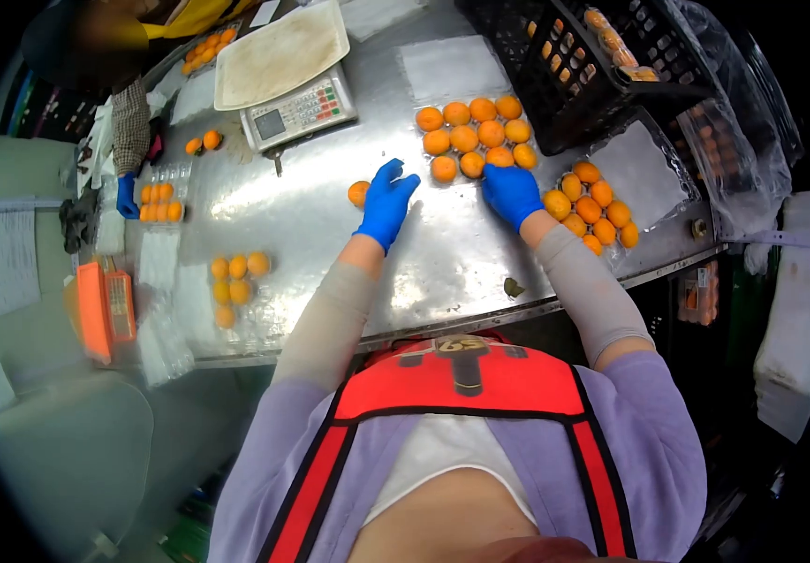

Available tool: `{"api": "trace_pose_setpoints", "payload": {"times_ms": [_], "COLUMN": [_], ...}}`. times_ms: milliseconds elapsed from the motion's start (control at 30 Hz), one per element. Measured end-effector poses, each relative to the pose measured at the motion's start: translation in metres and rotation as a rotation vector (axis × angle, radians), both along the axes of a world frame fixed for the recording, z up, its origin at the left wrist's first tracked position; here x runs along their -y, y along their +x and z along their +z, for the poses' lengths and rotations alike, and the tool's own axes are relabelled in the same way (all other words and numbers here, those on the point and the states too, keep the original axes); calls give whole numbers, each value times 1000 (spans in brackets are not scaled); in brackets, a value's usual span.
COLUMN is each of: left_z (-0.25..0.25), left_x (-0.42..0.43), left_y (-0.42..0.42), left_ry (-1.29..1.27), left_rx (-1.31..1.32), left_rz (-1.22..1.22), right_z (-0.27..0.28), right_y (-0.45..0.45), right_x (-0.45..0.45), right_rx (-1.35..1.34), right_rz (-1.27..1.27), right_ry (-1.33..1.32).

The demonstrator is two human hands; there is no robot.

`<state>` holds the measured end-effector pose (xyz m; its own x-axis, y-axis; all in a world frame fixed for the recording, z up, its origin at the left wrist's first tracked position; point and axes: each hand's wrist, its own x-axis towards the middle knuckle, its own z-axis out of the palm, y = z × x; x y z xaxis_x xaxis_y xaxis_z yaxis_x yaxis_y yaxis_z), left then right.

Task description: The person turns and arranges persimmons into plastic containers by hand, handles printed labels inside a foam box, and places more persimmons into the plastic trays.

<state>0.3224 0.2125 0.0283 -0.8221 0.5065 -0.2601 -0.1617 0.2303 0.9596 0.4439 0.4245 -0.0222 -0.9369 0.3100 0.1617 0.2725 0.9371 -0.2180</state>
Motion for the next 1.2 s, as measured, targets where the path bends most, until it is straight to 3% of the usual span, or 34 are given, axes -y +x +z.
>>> {"api": "trace_pose_setpoints", "payload": {"times_ms": [67, 133, 167, 200, 267, 333, 367, 433, 467, 500, 533, 600, 667, 800, 867, 933, 1000, 1100, 1200], "left_z": [-12, -31, -39, -32, -32, -51, -58, -66, -58, -65, -44, -46, -45, -62, -72, -34, -4, -14, 0], "left_x": [-15, -23, -26, -28, -33, -34, -33, -31, -37, -38, -42, -40, -37, -27, -27, -23, -20, -18, -16], "left_y": [-14, -28, -35, -37, -39, -48, -50, -53, -58, -56, -48, -49, -50, -46, -40, -24, -15, -18, -22], "left_ry": [-80, -85, -99, -114, -152, -167, -196, -252, -168, -239, -101, -38, -137, -194, -50, 181, 186, 324, 280], "left_rx": [104, 118, 142, 167, 202, 25, -119, -371, -133, -245, 341, 215, 346, 119, 236, 490, 656, 868, 945], "left_rz": [28, 21, 12, 4, -22, -116, -166, -200, -249, -255, -100, -129, -100, -124, -67, -68, -49, -90, -184], "right_z": [-1, -2, 6, 17, 36, 33, 38, 10, -21, -46, -44, -31, -22, -25, -19, -23, -22, 9, 19], "right_y": [2, 6, 8, 14, 21, 28, 33, 32, 32, 26, 20, 17, 17, 21, 27, 36, 45, 49, 56], "right_x": [14, 35, 45, 49, 55, 41, 32, -3, -26, -42, -46, -52, -56, -43, -36, -37, -43, -34, -32], "right_rx": [-70, -76, 61, 60, 7, -374, -426, -509, -459, -404, -372, -334, -311, -210, -207, -296, -389, -416, -422], "right_rz": [131, 105, 65, 63, -78, -283, -332, -353, -406, -461, -493, -510, -597, -605, -722, -712, -567, -579, -566], "right_ry": [92, 75, 2, -3, -279, -361, -473, -413, -539, -660, -733, -811, -1255, -1333, -1404, -1494, -1514, -1552, -1493]}}
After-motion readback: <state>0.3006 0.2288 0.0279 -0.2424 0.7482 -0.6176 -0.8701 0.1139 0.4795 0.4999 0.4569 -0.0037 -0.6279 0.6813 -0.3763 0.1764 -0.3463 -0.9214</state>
